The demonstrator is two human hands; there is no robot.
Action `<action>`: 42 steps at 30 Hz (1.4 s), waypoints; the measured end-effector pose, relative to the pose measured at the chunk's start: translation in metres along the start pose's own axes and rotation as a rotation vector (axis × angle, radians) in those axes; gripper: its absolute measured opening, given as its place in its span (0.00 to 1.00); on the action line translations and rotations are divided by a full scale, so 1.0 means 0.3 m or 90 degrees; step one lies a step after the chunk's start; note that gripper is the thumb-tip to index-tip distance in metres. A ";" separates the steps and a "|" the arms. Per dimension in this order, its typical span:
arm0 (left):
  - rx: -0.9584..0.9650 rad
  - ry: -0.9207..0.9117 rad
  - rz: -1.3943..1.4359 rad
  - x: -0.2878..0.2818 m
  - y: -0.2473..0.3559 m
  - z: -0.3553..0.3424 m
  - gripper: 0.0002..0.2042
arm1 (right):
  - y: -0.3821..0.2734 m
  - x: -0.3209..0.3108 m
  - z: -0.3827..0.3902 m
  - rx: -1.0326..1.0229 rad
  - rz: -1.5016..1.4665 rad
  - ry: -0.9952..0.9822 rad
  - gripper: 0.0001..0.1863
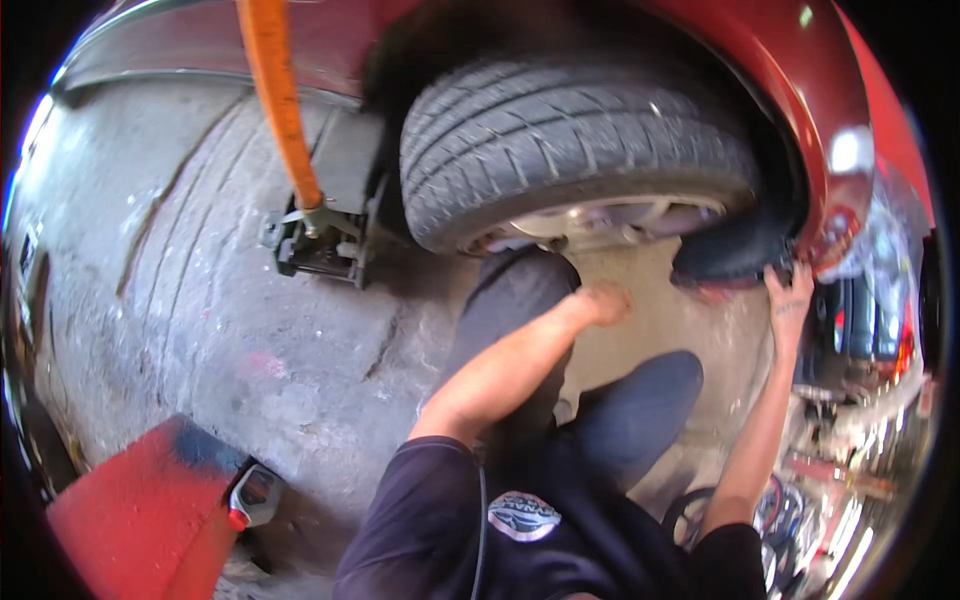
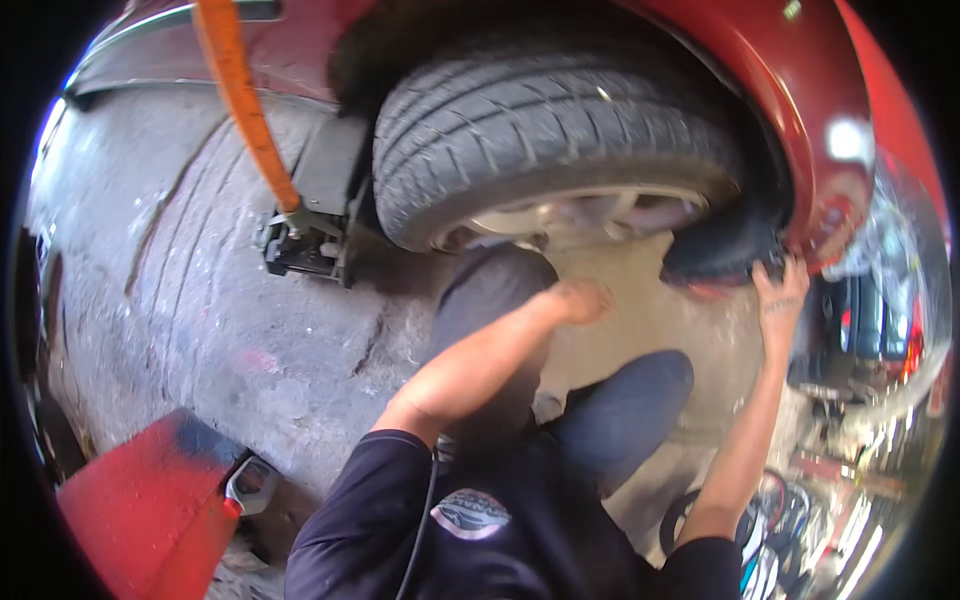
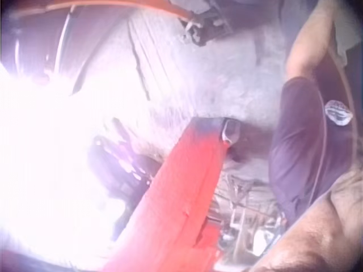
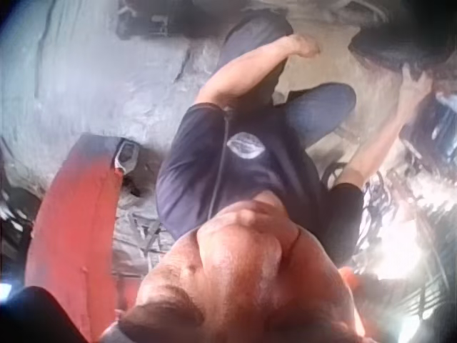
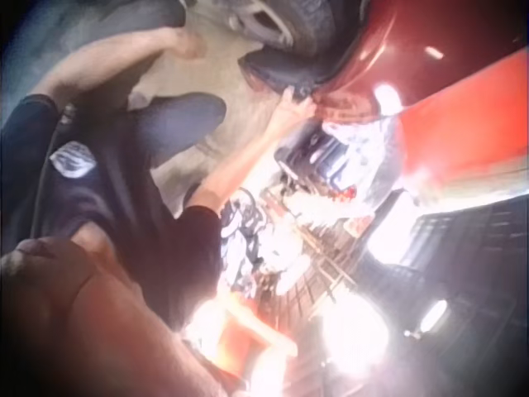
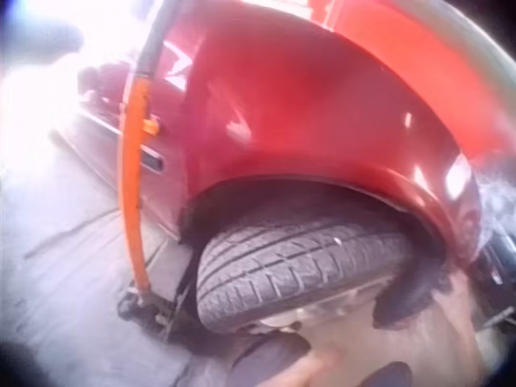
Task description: The person uses a floor jack to lift a red car, then uses a socket wrench to unscrew and remove lug nuts from a wheel.
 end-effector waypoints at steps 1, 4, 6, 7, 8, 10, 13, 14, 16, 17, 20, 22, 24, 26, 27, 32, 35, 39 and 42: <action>0.019 -0.016 0.024 0.058 0.054 0.001 0.22 | -0.080 -0.074 -0.029 0.032 0.042 -0.004 0.29; 0.012 -0.025 0.014 0.037 0.015 0.040 0.19 | -0.123 -0.071 0.064 0.085 0.000 0.025 0.24; 0.035 0.016 0.064 0.025 0.069 0.032 0.18 | -0.112 -0.102 0.018 0.079 0.026 0.012 0.24; 0.026 0.018 0.062 0.020 0.089 0.038 0.18 | -0.101 -0.110 0.026 0.068 0.027 0.021 0.24; 0.016 0.022 0.062 0.014 0.108 0.044 0.18 | -0.092 -0.117 0.034 0.055 0.027 0.029 0.24; 0.011 0.009 0.052 0.013 0.117 0.058 0.18 | -0.079 -0.108 0.041 0.070 0.033 0.027 0.24; 0.003 -0.004 0.053 -0.005 0.121 0.071 0.17 | -0.063 -0.097 0.044 0.100 0.037 0.030 0.24; -0.001 -0.005 0.063 -0.013 0.118 0.076 0.17 | -0.075 -0.103 0.041 0.091 0.036 0.049 0.24; -0.019 -0.016 0.064 -0.020 0.125 0.088 0.18 | -0.080 -0.111 0.044 0.078 0.036 0.081 0.25; -0.036 -0.018 0.066 -0.019 0.122 0.094 0.19 | -0.077 -0.108 0.055 0.085 0.036 0.077 0.25; -0.012 0.015 0.045 -0.032 0.092 0.093 0.18 | -0.099 -0.113 0.044 0.088 0.020 0.083 0.24; -0.019 0.011 0.040 -0.035 0.091 0.086 0.19 | -0.105 -0.126 0.048 0.078 0.007 0.104 0.24; -0.030 0.007 0.034 -0.035 0.085 0.085 0.19 | -0.100 -0.125 0.049 0.075 0.009 0.116 0.23; -0.031 0.022 0.028 -0.043 0.081 0.086 0.20 | -0.099 -0.120 0.052 0.075 0.008 0.127 0.23; -0.032 0.018 0.024 -0.044 0.087 0.087 0.20 | -0.098 -0.123 0.058 0.074 0.011 0.138 0.23; -0.021 0.017 -0.018 -0.049 0.064 0.071 0.22 | -0.088 -0.102 0.055 0.077 0.032 0.161 0.23; -0.050 0.011 -0.017 -0.034 0.081 0.067 0.23 | -0.088 -0.109 0.067 0.085 0.037 0.185 0.23; -0.033 -0.008 -0.036 -0.030 0.097 0.057 0.23 | -0.091 -0.116 0.079 0.107 0.020 0.229 0.24; -0.084 -0.027 -0.030 -0.024 0.108 0.058 0.22 | -0.094 -0.123 0.088 0.109 0.028 0.261 0.23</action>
Point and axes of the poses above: each hand's wrist, its own z-axis away from the middle knuckle, its own x-axis out of the palm, y = z × x, the point moved 9 cm from there along -z, towards the middle knuckle, and after that the axes turned 10 degrees about z, right-handed, at the moved point
